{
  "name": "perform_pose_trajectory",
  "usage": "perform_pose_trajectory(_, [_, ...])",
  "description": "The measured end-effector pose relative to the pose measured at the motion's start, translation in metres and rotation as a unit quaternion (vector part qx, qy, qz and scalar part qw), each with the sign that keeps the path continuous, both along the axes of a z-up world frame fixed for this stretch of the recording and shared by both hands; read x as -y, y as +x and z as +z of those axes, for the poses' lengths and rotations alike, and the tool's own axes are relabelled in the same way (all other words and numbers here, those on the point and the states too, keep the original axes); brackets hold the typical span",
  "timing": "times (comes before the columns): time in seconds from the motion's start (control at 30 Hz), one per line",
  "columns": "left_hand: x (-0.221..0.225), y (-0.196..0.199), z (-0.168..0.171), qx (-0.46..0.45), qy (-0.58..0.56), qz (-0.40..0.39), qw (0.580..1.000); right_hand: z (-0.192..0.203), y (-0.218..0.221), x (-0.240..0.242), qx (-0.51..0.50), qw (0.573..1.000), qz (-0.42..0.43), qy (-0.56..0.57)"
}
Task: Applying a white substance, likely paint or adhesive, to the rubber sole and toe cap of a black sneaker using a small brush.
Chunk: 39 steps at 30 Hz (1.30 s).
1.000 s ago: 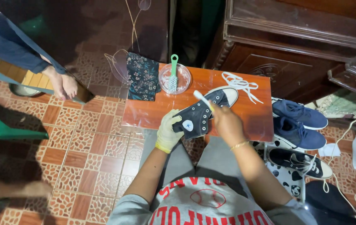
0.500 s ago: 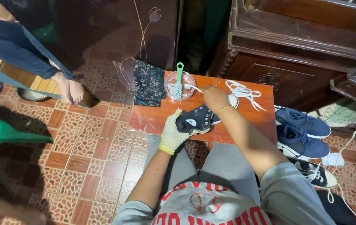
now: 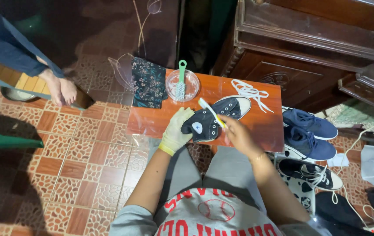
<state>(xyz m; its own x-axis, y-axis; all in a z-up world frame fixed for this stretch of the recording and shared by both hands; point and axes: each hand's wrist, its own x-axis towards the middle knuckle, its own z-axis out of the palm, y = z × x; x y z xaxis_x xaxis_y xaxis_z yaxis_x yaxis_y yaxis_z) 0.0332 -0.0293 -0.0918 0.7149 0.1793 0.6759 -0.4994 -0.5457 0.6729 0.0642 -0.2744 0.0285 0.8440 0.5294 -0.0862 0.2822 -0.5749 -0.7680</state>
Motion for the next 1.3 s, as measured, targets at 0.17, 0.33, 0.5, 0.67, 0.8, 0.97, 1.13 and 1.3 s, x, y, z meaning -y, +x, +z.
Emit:
perform_pose_trajectory(0.17, [-0.004,0.006,-0.027,-0.013,0.027,-0.009,0.999,-0.006,-0.019,0.025,0.068,0.997,-0.003,0.036])
perform_pose_trajectory(0.33, [0.001,0.006,-0.027,0.046,0.08,0.018,0.996,-0.049,-0.037,0.015,0.257,0.966,0.007,-0.038])
perform_pose_trajectory(0.5, [0.003,0.003,-0.04,0.038,0.09,0.028,0.995,-0.041,-0.057,-0.01,0.205,0.977,0.042,-0.027])
perform_pose_trajectory(0.67, [0.003,0.002,-0.014,0.052,0.083,0.024,0.995,-0.041,-0.031,0.02,0.325,0.928,0.026,-0.18])
perform_pose_trajectory(0.8, [-0.003,-0.004,0.001,0.073,0.051,-0.011,0.996,-0.057,-0.066,0.006,0.265,0.953,0.056,-0.134])
perform_pose_trajectory(0.97, [-0.004,-0.004,-0.021,0.082,0.087,0.027,0.992,-0.039,-0.035,0.018,0.305,0.936,0.04,-0.173])
perform_pose_trajectory(1.13, [-0.002,-0.003,-0.031,0.068,0.121,0.067,0.988,-0.019,-0.049,-0.001,0.372,0.897,0.046,-0.236])
perform_pose_trajectory(1.3, [-0.001,-0.003,-0.031,0.067,0.128,0.077,0.986,-0.041,-0.029,0.006,0.331,0.929,0.041,-0.158])
